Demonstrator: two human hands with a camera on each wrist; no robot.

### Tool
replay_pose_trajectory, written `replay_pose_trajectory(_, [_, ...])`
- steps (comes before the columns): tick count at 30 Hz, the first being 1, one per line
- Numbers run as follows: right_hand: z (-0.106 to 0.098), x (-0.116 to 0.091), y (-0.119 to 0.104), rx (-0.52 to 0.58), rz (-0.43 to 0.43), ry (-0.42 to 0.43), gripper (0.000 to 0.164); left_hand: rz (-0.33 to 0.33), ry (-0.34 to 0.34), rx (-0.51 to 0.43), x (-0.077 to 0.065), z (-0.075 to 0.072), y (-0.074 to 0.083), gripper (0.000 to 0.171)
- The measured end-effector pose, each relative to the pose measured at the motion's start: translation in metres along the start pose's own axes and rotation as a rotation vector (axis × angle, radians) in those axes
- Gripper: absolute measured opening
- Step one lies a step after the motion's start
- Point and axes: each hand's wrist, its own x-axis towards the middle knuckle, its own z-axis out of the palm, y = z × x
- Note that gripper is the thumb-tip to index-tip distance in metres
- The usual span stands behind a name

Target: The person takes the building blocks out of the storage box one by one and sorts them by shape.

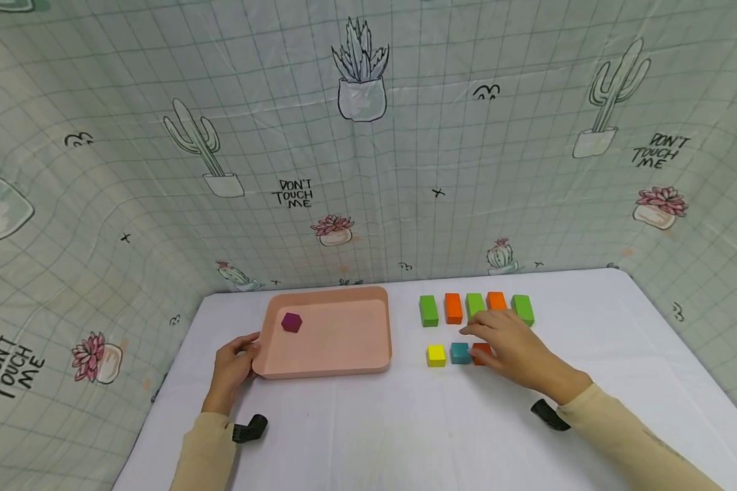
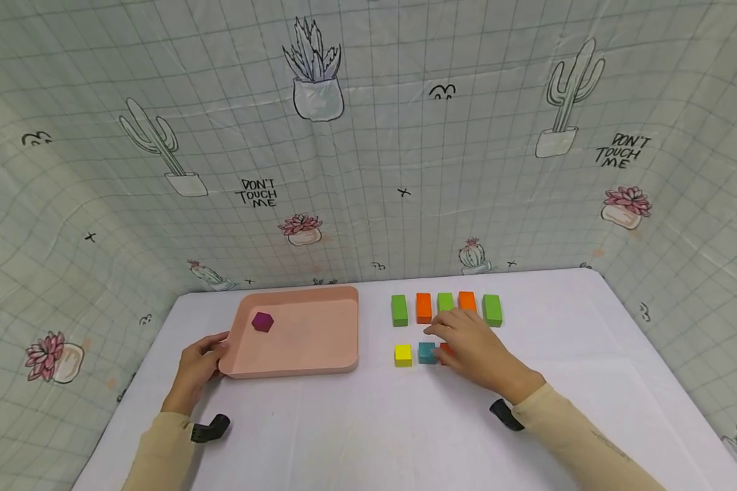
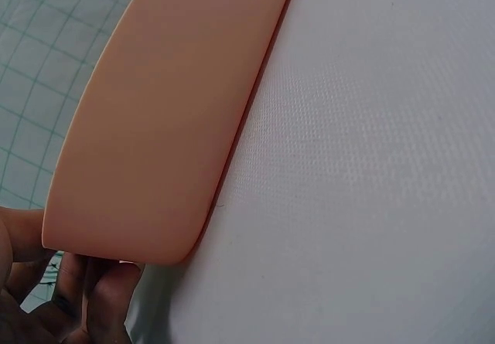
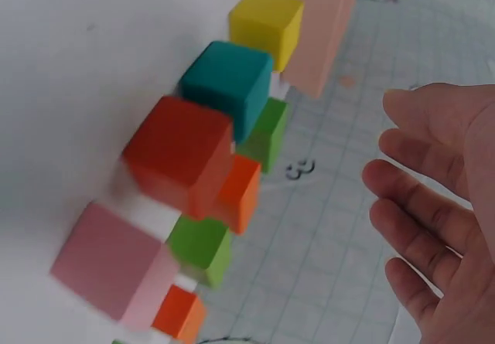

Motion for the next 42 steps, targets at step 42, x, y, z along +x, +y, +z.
replay_pose_trajectory(42, [0.087, 0.201, -0.088, 0.059, -0.119, -0.304, 0.044, 0.002, 0.016, 0.006, -0.001, 0.000, 0.001, 0.038])
